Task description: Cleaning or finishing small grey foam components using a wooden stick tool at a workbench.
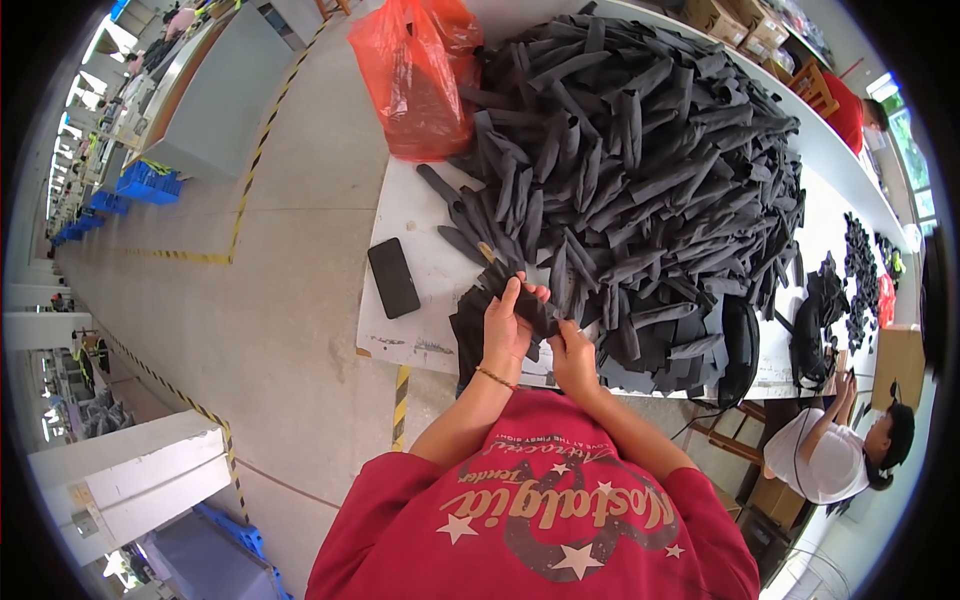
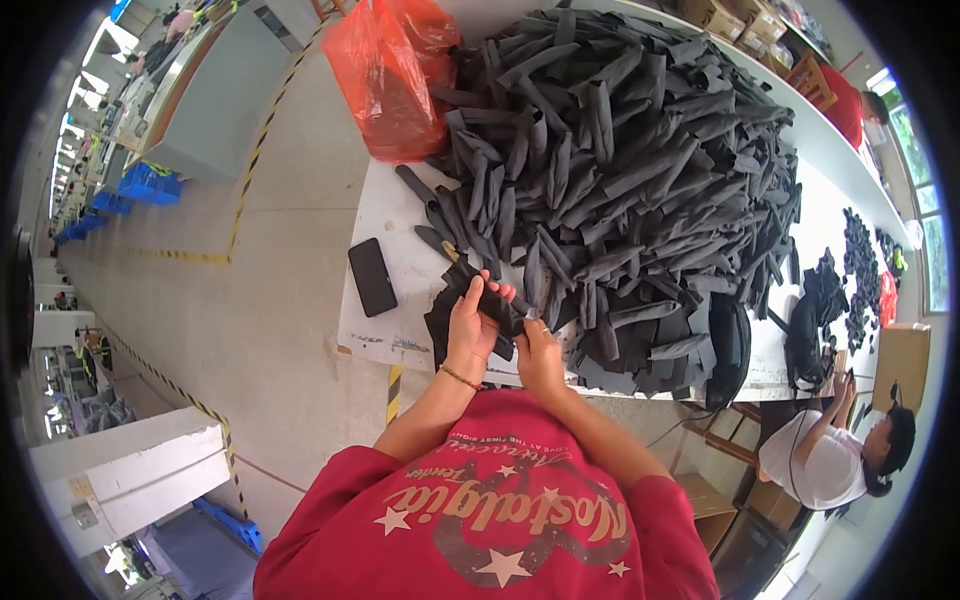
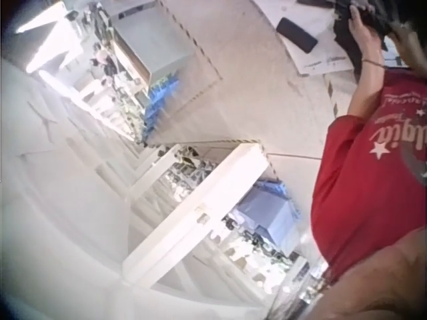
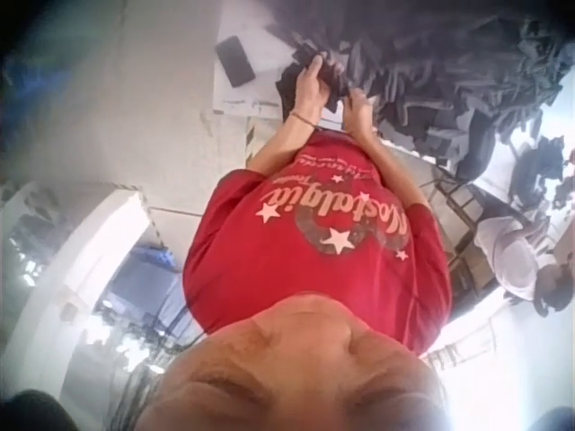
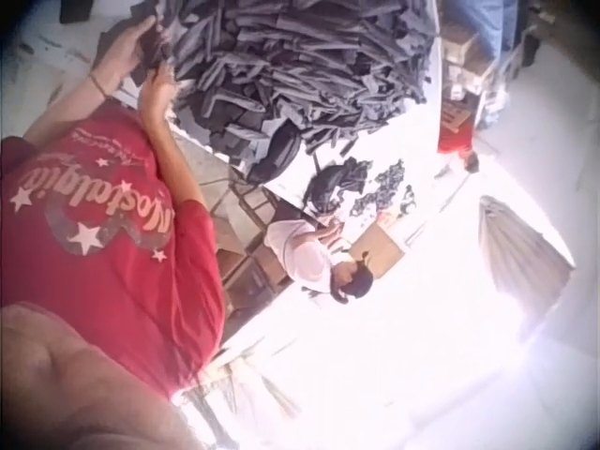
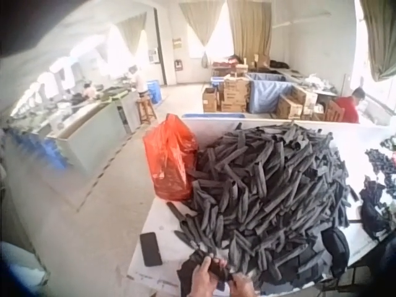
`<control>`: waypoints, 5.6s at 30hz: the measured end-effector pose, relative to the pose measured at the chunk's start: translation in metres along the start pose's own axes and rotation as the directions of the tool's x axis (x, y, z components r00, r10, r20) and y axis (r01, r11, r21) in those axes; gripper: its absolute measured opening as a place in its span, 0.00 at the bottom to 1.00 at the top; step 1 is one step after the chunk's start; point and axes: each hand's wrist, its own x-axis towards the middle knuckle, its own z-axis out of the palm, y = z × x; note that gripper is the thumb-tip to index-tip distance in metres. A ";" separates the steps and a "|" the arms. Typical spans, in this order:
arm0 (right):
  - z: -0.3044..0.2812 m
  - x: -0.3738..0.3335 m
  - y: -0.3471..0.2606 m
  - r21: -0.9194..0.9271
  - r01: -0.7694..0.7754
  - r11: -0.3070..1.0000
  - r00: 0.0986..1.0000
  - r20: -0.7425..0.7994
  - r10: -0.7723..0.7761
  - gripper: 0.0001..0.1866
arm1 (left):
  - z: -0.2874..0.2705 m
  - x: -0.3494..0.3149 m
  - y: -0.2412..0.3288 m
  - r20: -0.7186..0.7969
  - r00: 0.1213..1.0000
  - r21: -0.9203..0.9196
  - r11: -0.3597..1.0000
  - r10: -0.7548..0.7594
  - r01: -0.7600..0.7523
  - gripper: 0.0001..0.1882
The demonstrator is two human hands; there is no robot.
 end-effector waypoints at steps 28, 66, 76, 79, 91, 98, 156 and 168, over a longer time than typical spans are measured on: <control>-0.080 -0.047 -0.018 -0.100 -0.127 0.987 0.960 0.236 0.148 0.06 | 0.048 -0.014 0.022 -0.300 0.947 0.138 0.977 -0.117 0.165 0.22; -0.071 0.186 -0.046 0.552 -0.178 0.815 0.982 0.043 0.185 0.18 | -0.032 0.012 0.024 0.708 0.685 0.643 -0.245 -0.172 -0.726 0.05; -0.115 0.018 0.048 -0.143 -0.259 0.955 0.966 -0.025 0.258 0.12 | -0.055 0.038 0.023 0.622 0.686 0.594 -0.343 -0.378 -0.728 0.02; -0.139 -0.014 0.039 -0.417 0.094 0.904 0.994 0.097 -0.059 0.09 | -0.037 0.039 0.043 0.554 0.771 0.772 -0.155 -0.313 -0.617 0.05; -0.139 -0.018 0.039 -0.555 0.246 0.795 0.961 0.245 -0.127 0.12 | -0.003 0.044 0.056 0.510 0.781 0.815 -0.090 -0.359 -0.573 0.07; -0.060 0.008 0.031 -0.118 -0.027 0.993 0.962 0.268 0.058 0.13 | 0.038 0.009 0.028 0.854 0.461 0.408 -0.240 -0.240 -0.881 0.13; -0.030 0.038 -0.037 0.135 0.068 0.989 0.990 0.111 -0.083 0.15 | 0.020 0.049 0.021 -0.336 0.939 -0.055 0.994 0.075 -0.100 0.18; -0.051 0.101 -0.040 0.432 -0.221 0.874 0.963 -0.048 0.267 0.05 | 0.027 -0.014 0.049 0.217 0.826 0.915 0.404 -0.519 0.014 0.17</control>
